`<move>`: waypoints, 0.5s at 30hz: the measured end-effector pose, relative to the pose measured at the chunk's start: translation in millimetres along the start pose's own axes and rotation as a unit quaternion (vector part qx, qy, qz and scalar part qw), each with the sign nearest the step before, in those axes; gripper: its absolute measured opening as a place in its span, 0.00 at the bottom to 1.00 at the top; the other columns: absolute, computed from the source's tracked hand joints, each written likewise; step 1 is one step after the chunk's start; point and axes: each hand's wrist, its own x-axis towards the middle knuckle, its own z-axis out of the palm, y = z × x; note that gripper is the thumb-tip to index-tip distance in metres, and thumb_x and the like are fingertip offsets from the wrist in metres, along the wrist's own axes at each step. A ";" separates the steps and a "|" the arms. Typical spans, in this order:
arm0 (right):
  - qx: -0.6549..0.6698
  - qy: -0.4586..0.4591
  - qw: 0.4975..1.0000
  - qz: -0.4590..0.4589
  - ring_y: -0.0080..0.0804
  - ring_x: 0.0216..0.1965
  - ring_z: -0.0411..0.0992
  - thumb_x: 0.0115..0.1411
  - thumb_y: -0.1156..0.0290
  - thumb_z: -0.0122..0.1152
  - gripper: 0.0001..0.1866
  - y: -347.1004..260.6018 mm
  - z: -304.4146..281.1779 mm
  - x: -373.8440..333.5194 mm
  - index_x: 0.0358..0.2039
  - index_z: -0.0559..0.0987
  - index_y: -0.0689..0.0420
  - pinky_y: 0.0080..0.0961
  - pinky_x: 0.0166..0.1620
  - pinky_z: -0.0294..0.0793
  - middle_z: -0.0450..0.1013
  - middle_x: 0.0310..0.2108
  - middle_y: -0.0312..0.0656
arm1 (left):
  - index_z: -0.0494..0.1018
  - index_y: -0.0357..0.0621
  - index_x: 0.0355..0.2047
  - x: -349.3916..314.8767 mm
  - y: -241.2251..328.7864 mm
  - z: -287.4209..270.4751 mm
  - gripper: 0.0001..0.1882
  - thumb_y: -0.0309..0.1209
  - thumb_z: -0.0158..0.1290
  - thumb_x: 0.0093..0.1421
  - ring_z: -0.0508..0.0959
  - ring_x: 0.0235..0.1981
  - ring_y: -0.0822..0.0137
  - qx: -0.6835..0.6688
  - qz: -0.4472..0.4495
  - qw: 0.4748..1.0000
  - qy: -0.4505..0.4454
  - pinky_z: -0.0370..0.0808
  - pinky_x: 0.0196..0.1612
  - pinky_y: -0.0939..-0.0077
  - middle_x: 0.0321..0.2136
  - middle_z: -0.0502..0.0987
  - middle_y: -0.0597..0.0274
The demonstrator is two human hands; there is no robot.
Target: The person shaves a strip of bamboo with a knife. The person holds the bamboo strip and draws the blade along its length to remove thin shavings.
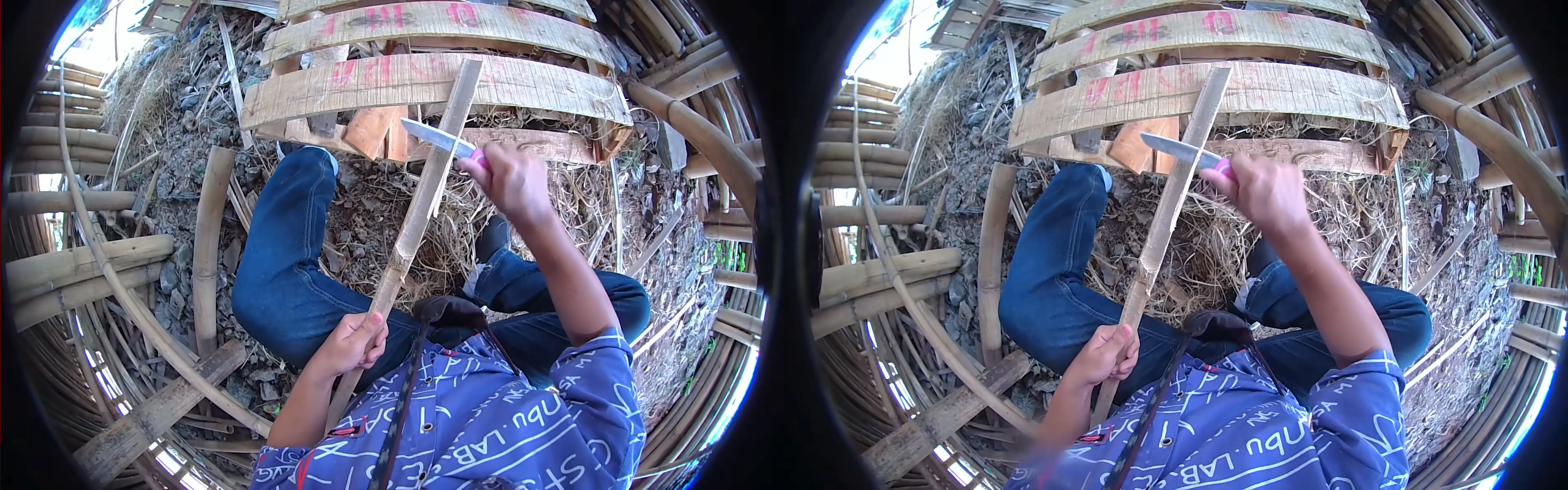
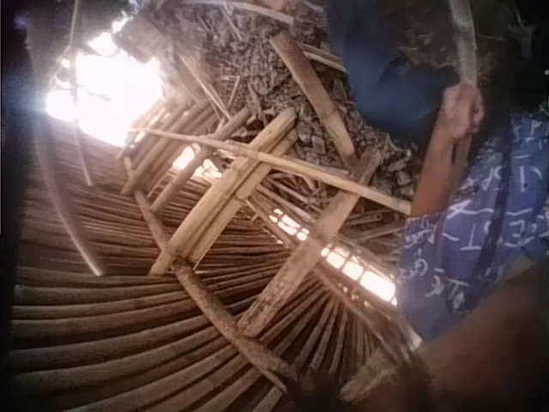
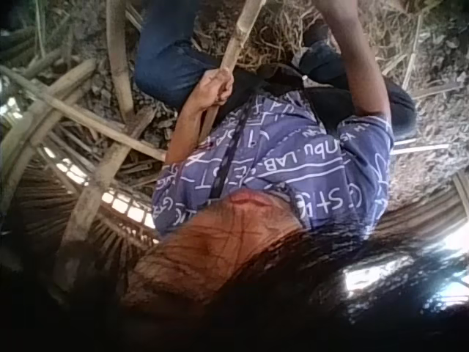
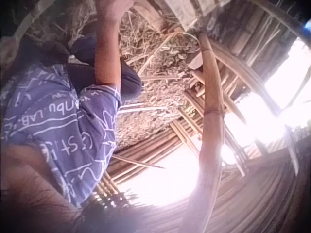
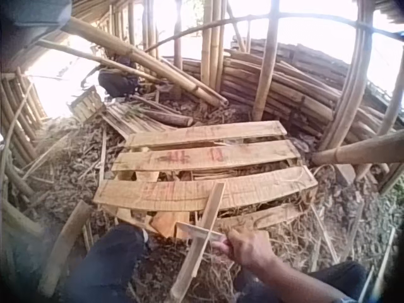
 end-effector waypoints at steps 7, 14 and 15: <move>0.033 0.081 0.992 0.092 0.36 0.13 0.69 0.58 0.47 0.55 0.23 33.5 -6.3 12.8 0.20 0.73 0.54 0.30 0.17 0.67 0.68 0.13 0.39 | 0.61 0.44 0.20 -15.1 1.8 -7.9 0.25 0.51 0.40 0.66 0.56 0.08 0.81 -0.032 -0.016 0.999 -0.011 0.52 0.11 0.86 0.09 0.58 0.71; -0.015 0.131 0.989 0.067 0.36 0.12 0.68 0.58 0.56 0.60 0.16 66.4 -41.3 -7.7 0.21 0.77 0.54 0.32 0.18 0.65 0.69 0.12 0.40 | 0.61 0.45 0.18 -23.9 -5.4 -18.0 0.26 0.53 0.43 0.64 0.54 0.08 0.81 -0.050 -0.019 0.999 -0.001 0.50 0.11 0.86 0.08 0.54 0.73; -0.004 0.112 0.990 0.088 0.37 0.13 0.68 0.58 0.56 0.60 0.15 60.8 -38.5 -12.1 0.23 0.78 0.55 0.32 0.19 0.66 0.69 0.13 0.41 | 0.61 0.44 0.19 -23.6 -6.5 -18.2 0.26 0.53 0.43 0.64 0.54 0.08 0.81 -0.058 -0.019 0.998 -0.003 0.51 0.11 0.86 0.08 0.54 0.73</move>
